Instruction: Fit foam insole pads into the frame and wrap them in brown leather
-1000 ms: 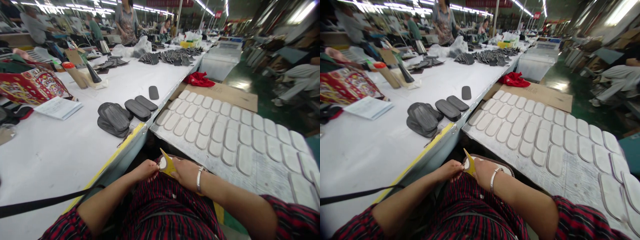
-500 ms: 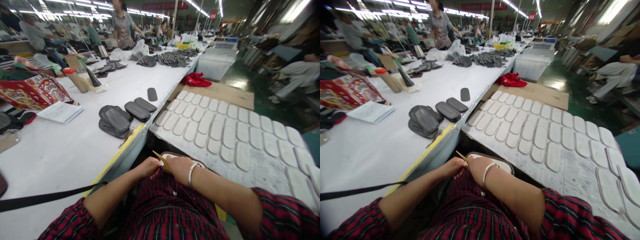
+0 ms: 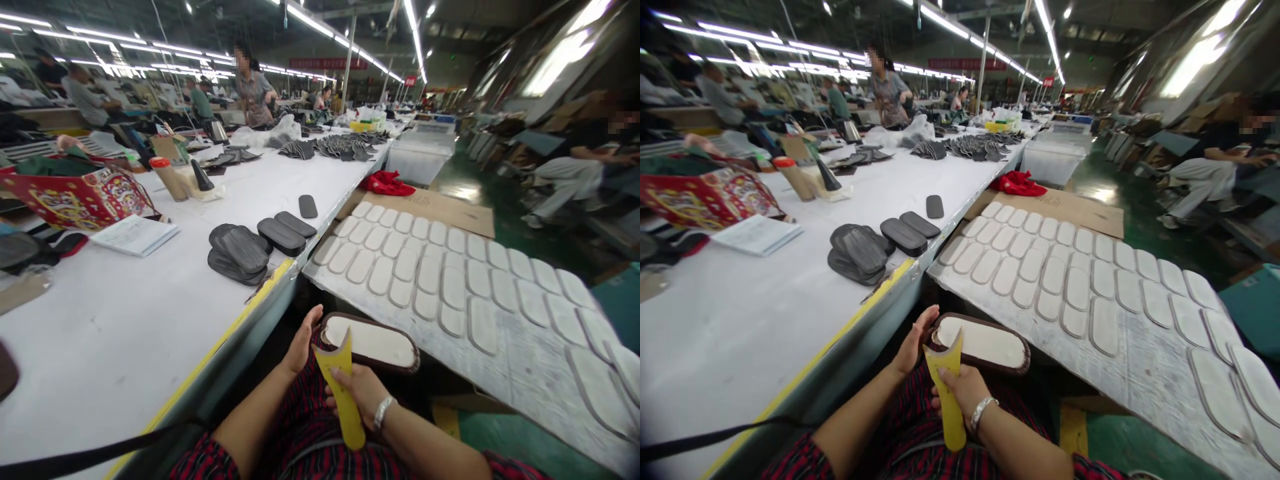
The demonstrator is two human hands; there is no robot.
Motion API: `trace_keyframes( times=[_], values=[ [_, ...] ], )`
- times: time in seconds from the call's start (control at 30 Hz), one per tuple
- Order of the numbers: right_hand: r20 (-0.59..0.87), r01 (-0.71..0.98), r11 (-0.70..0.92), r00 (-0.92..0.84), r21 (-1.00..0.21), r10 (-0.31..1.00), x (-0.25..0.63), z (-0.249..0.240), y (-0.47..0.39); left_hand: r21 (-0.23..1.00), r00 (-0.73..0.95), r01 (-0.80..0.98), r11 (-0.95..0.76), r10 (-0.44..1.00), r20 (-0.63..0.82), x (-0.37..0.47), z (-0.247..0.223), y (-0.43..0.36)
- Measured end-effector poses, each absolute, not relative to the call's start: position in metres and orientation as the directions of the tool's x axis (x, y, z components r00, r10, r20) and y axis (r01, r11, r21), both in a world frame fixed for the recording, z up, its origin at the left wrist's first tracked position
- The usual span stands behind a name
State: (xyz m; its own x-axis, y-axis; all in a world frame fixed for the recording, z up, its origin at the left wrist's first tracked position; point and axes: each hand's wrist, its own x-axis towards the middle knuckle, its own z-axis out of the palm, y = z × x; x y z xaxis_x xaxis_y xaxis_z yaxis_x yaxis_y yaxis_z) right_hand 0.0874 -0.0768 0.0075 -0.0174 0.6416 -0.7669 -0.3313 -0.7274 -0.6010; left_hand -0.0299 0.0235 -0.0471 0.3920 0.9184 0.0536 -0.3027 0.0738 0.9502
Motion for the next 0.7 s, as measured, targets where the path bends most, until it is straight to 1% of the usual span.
trace_keyframes(
  times=[0.07, 0.13, 0.2, 0.27, 0.33, 0.4, 0.6, 0.7],
  values=[
    [-0.779, -0.402, -0.712, 0.005, -0.575, 0.627, 0.07, -0.001, -0.071, 0.895, 0.453, -0.418, 0.157, 0.89, 0.055, -0.02, -0.048, 0.028],
    [-0.778, -0.471, -0.681, 0.017, -0.561, 0.628, 0.057, -0.003, -0.065, 0.851, 0.537, -0.456, 0.259, 0.843, 0.032, -0.013, -0.044, 0.036],
    [-0.78, -0.529, -0.656, 0.018, -0.538, 0.625, 0.05, -0.002, -0.06, 0.832, 0.632, -0.424, 0.358, 0.775, -0.012, -0.01, -0.039, 0.047],
    [-0.782, -0.569, -0.638, 0.012, -0.518, 0.624, 0.047, 0.0, -0.057, 0.845, 0.699, -0.335, 0.416, 0.712, -0.073, -0.008, -0.034, 0.057],
    [-0.779, -0.612, -0.615, 0.003, -0.498, 0.628, 0.045, 0.0, -0.057, 0.876, 0.711, -0.239, 0.419, 0.69, -0.136, -0.006, -0.031, 0.063],
    [-0.768, -0.649, -0.592, -0.019, -0.477, 0.64, 0.044, -0.002, -0.059, 0.909, 0.686, -0.165, 0.383, 0.706, -0.173, -0.004, -0.028, 0.066],
    [-0.769, -0.688, -0.587, -0.066, -0.426, 0.636, 0.044, -0.005, -0.064, 0.949, 0.621, 0.001, 0.314, 0.744, -0.247, 0.001, -0.021, 0.062],
    [-0.765, -0.693, -0.585, -0.073, -0.423, 0.64, 0.045, -0.006, -0.066, 0.962, 0.585, 0.044, 0.271, 0.773, -0.244, 0.004, -0.017, 0.059]
  ],
)
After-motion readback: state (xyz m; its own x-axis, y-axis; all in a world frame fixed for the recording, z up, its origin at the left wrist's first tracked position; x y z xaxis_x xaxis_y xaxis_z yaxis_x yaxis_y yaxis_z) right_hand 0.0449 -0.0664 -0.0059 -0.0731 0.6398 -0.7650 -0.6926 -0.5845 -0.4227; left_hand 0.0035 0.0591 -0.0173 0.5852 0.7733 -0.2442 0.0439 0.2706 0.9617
